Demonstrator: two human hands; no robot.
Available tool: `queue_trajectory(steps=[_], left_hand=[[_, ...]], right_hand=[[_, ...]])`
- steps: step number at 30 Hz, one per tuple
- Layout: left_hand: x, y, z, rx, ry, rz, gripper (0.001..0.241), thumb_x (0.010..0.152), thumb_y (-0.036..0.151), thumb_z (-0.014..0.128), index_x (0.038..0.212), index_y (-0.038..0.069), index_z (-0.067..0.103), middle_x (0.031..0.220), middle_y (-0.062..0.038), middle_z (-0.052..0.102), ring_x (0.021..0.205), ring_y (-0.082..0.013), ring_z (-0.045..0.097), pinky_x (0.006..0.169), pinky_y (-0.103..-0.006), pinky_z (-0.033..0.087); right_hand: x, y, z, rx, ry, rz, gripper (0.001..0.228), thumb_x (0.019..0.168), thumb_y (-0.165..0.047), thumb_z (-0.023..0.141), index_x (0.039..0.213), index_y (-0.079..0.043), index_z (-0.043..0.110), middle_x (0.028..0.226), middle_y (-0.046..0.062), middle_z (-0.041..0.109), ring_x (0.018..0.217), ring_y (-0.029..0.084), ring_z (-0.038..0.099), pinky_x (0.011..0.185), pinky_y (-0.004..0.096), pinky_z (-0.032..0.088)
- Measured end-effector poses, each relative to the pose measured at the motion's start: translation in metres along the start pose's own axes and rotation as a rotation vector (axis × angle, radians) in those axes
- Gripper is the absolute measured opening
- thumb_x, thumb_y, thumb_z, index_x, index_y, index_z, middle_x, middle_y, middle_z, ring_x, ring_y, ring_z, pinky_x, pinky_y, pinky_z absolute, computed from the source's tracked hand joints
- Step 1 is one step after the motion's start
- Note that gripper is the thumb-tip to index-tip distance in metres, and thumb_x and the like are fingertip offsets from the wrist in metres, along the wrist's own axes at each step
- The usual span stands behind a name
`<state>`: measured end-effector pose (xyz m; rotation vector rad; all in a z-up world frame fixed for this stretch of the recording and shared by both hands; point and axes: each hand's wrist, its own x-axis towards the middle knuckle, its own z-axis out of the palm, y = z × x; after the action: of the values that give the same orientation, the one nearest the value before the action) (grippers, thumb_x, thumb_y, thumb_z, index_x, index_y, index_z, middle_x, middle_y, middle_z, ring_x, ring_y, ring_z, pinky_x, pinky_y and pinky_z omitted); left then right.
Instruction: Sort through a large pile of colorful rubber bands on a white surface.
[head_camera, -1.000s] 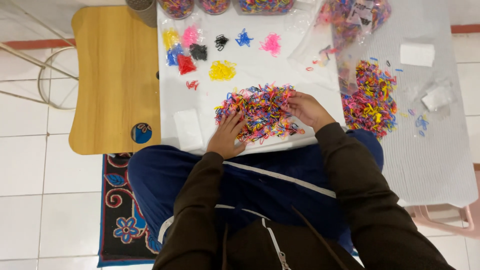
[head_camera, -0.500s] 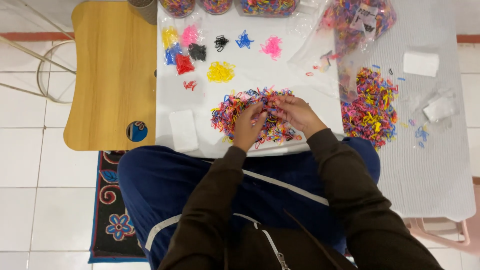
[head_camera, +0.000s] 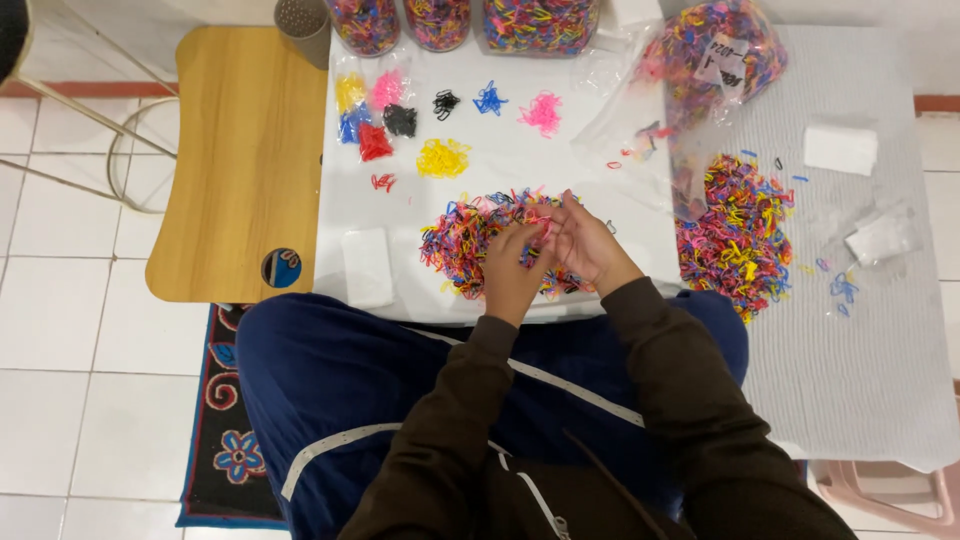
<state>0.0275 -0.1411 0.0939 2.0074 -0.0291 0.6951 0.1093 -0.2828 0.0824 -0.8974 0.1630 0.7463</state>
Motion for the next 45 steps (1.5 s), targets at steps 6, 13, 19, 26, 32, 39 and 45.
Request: queue_trajectory(steps=[6, 13, 19, 26, 32, 39, 45], left_hand=[[-0.001, -0.015, 0.013, 0.096, -0.102, -0.074, 0.033, 0.084, 0.029, 0.084, 0.116, 0.023, 0.076, 0.105, -0.003, 0.074, 0.105, -0.0272, 0.07, 0.093, -0.0399, 0.056], [0.014, 0.011, -0.006, -0.046, -0.083, -0.282, 0.012, 0.091, 0.023, 0.078, 0.103, 0.019, 0.079, 0.087, -0.006, 0.075, 0.091, -0.0276, 0.073, 0.083, -0.0405, 0.057], [0.017, 0.02, -0.015, -0.612, -0.047, -0.709, 0.023, 0.104, 0.018, 0.06, 0.118, 0.002, 0.068, 0.083, -0.002, 0.062, 0.081, -0.012, 0.06, 0.081, -0.0315, 0.052], [0.012, -0.018, -0.002, -1.249, 0.038, -0.983, 0.009, 0.107, 0.019, 0.054, 0.107, 0.011, 0.057, 0.095, 0.002, 0.061, 0.09, -0.0096, 0.064, 0.083, -0.0218, 0.056], [0.006, -0.041, 0.004, -1.362, 0.044, -1.017, 0.008, 0.106, 0.022, 0.055, 0.106, 0.015, 0.058, 0.101, -0.001, 0.068, 0.094, -0.0111, 0.068, 0.085, -0.0225, 0.059], [0.002, -0.04, -0.004, -1.292, 0.037, -1.058, 0.022, 0.109, 0.02, 0.051, 0.125, 0.006, 0.055, 0.121, -0.012, 0.069, 0.109, -0.0182, 0.07, 0.097, -0.0283, 0.06], [0.005, -0.028, -0.012, -1.278, 0.008, -1.074, 0.037, 0.11, 0.028, 0.05, 0.138, 0.003, 0.056, 0.136, -0.02, 0.063, 0.125, -0.0306, 0.063, 0.108, -0.038, 0.054]], right_hand=[[-0.018, -0.008, 0.015, -0.053, 0.007, -0.077, 0.076, 0.102, -0.066, 0.037, 0.144, -0.005, 0.055, 0.127, 0.014, 0.069, 0.102, 0.012, 0.069, 0.08, 0.015, 0.057], [-0.024, -0.011, 0.033, -0.021, -0.046, -0.101, 0.076, 0.103, -0.065, 0.033, 0.145, -0.006, 0.055, 0.129, 0.013, 0.068, 0.1, 0.013, 0.064, 0.078, 0.02, 0.054], [-0.023, -0.011, 0.032, 0.083, -0.037, -0.052, 0.077, 0.1, -0.067, 0.037, 0.142, -0.006, 0.059, 0.142, 0.014, 0.061, 0.129, 0.024, 0.06, 0.107, 0.037, 0.051], [-0.025, -0.014, 0.037, 0.108, -0.043, -0.085, 0.072, 0.103, -0.061, 0.038, 0.139, -0.002, 0.059, 0.144, 0.023, 0.057, 0.135, 0.033, 0.054, 0.112, 0.044, 0.045], [-0.023, -0.011, 0.037, 0.072, -0.042, -0.09, 0.061, 0.106, -0.049, 0.04, 0.139, -0.001, 0.058, 0.143, 0.024, 0.057, 0.135, 0.035, 0.053, 0.113, 0.046, 0.044], [-0.021, -0.009, 0.039, -0.139, 0.081, -0.097, 0.042, 0.106, -0.025, 0.052, 0.14, 0.0, 0.058, 0.14, 0.021, 0.06, 0.128, 0.03, 0.059, 0.11, 0.042, 0.049], [-0.014, -0.001, 0.04, -0.544, 0.214, -0.187, 0.03, 0.104, -0.021, 0.061, 0.129, -0.008, 0.069, 0.124, 0.018, 0.07, 0.117, 0.032, 0.067, 0.101, 0.04, 0.055]])
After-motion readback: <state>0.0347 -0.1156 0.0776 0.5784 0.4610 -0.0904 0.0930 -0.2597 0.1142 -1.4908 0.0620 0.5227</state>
